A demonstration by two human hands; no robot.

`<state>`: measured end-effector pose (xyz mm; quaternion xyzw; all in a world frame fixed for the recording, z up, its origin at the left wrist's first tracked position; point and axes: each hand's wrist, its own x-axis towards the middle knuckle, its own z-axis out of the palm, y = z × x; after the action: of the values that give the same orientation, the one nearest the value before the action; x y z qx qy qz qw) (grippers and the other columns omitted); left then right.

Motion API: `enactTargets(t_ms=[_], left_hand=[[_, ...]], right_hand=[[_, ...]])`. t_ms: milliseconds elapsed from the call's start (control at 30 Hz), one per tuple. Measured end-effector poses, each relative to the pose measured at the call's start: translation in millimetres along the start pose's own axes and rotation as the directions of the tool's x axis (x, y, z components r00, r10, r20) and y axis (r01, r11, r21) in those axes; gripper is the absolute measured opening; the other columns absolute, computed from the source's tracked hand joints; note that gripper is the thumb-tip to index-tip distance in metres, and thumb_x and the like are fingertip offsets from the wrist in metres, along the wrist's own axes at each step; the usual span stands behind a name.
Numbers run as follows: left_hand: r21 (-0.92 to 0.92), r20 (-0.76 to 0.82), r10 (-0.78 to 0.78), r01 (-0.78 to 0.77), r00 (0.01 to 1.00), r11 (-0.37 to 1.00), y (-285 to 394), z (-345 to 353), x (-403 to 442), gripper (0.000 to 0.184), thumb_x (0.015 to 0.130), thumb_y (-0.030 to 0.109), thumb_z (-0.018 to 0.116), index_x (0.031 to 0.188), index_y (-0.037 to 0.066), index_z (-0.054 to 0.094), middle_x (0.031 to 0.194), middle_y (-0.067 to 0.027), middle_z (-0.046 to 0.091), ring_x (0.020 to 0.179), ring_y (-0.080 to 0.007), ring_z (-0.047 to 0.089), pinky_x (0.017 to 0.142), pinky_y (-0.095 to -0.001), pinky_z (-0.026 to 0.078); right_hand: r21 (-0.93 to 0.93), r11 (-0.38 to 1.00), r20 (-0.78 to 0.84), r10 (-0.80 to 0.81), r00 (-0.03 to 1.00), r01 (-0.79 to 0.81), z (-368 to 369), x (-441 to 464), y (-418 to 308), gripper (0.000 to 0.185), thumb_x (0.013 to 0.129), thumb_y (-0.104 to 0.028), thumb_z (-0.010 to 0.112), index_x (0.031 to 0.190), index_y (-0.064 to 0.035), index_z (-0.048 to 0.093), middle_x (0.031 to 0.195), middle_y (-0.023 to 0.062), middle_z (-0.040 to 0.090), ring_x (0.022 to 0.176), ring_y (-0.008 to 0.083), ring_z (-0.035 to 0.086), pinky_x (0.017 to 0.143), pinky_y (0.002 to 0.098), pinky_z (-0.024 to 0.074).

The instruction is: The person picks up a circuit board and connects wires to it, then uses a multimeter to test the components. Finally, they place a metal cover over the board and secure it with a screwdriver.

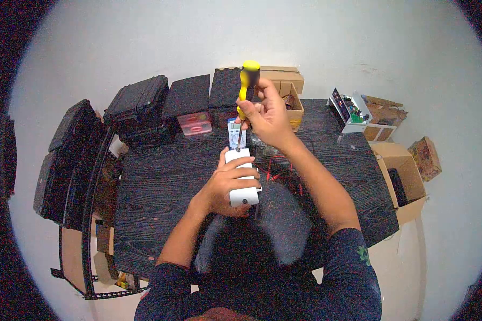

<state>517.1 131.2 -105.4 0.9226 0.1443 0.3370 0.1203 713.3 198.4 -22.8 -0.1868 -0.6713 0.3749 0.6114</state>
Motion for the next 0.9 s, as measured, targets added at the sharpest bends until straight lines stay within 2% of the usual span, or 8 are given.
enactTargets(t_ms=[233, 333, 433, 467, 600, 700, 800, 900], left_hand=[[0.006, 0.006, -0.001, 0.001, 1.0, 1.0, 1, -1, 1, 0.053, 0.059, 0.029, 0.086, 0.111, 0.024, 0.075, 0.124, 0.0016, 0.069, 0.14, -0.0322, 0.053, 0.116, -0.0749, 0.014], [0.001, 0.002, 0.001, -0.001, 1.0, 1.0, 1, -1, 0, 0.053, 0.058, 0.029, 0.086, 0.11, 0.024, 0.075, 0.124, 0.0017, 0.069, 0.139, -0.0323, 0.053, 0.116, -0.0749, 0.014], [-0.008, -0.008, 0.003, -0.003, 1.0, 1.0, 0, 0, 0, 0.053, 0.058, 0.028, 0.086, 0.109, 0.024, 0.075, 0.124, 0.0019, 0.069, 0.139, -0.0324, 0.053, 0.116, -0.0749, 0.015], [-0.013, -0.01, 0.004, -0.004, 1.0, 1.0, 0, 0, 0, 0.053, 0.058, 0.028, 0.086, 0.109, 0.024, 0.075, 0.124, 0.002, 0.07, 0.139, -0.0324, 0.053, 0.116, -0.0749, 0.015], [0.002, 0.0, 0.001, -0.001, 1.0, 1.0, 2, -1, 1, 0.052, 0.059, 0.028, 0.086, 0.109, 0.024, 0.075, 0.123, 0.0019, 0.07, 0.139, -0.0325, 0.053, 0.115, -0.0745, 0.016], [0.007, 0.002, 0.003, -0.003, 1.0, 1.0, 1, 0, 1, 0.051, 0.059, 0.029, 0.085, 0.108, 0.024, 0.074, 0.123, 0.0021, 0.069, 0.139, -0.0325, 0.053, 0.115, -0.0751, 0.015], [0.007, 0.003, -0.005, 0.005, 1.0, 1.0, 1, 0, 1, 0.05, 0.06, 0.03, 0.085, 0.108, 0.024, 0.074, 0.123, 0.0024, 0.069, 0.14, -0.0324, 0.053, 0.115, -0.0763, 0.014], [0.001, 0.0, -0.007, 0.007, 1.0, 1.0, -1, 3, 0, 0.05, 0.059, 0.03, 0.085, 0.108, 0.024, 0.073, 0.123, 0.003, 0.069, 0.14, -0.0322, 0.052, 0.116, -0.0777, 0.012]], right_hand=[[-0.161, 0.984, 0.064, 0.094, 0.993, -0.083, 2, 2, -8, 0.036, 0.103, -0.018, 0.066, 0.131, -0.0015, 0.052, 0.109, 0.0095, 0.063, 0.078, 0.015, 0.071, 0.062, 0.0262, 0.059], [-0.094, 0.979, 0.107, 0.189, 0.976, -0.18, 0, 4, -11, 0.03, 0.103, -0.017, 0.065, 0.128, -0.0012, 0.057, 0.11, 0.0092, 0.064, 0.078, 0.0155, 0.071, 0.065, 0.0281, 0.0604], [-0.033, 0.994, 0.156, 0.106, 0.982, -0.102, -1, 6, -6, 0.028, 0.103, -0.016, 0.064, 0.126, -0.0014, 0.059, 0.112, 0.0084, 0.065, 0.078, 0.0163, 0.071, 0.066, 0.0299, 0.0617], [0.027, 0.984, 0.169, 0.169, 0.971, -0.176, -1, 5, -5, 0.031, 0.102, -0.014, 0.066, 0.129, -0.0022, 0.055, 0.116, 0.0082, 0.064, 0.08, 0.0162, 0.072, 0.066, 0.0297, 0.062], [-0.087, 0.983, 0.101, 0.168, 0.981, -0.16, 5, 4, -5, 0.041, 0.099, -0.011, 0.07, 0.132, -0.0041, 0.048, 0.117, 0.0092, 0.067, 0.083, 0.014, 0.072, 0.064, 0.0262, 0.0601], [0.099, 0.976, 0.088, 0.187, 0.978, -0.196, 7, 4, -6, 0.041, 0.095, -0.005, 0.073, 0.129, -0.0043, 0.051, 0.114, 0.0087, 0.068, 0.082, 0.0135, 0.072, 0.065, 0.0251, 0.0599], [0.149, 0.94, 0.13, 0.289, 0.948, -0.307, 2, 7, -8, 0.038, 0.094, -0.004, 0.075, 0.124, -0.0038, 0.053, 0.113, 0.0091, 0.07, 0.08, 0.0123, 0.072, 0.064, 0.0248, 0.0592], [0.004, 0.978, 0.057, 0.209, 0.976, -0.209, 4, 3, -7, 0.032, 0.096, -0.009, 0.073, 0.122, -0.0028, 0.055, 0.113, 0.0098, 0.07, 0.077, 0.0113, 0.07, 0.063, 0.0246, 0.0574]])
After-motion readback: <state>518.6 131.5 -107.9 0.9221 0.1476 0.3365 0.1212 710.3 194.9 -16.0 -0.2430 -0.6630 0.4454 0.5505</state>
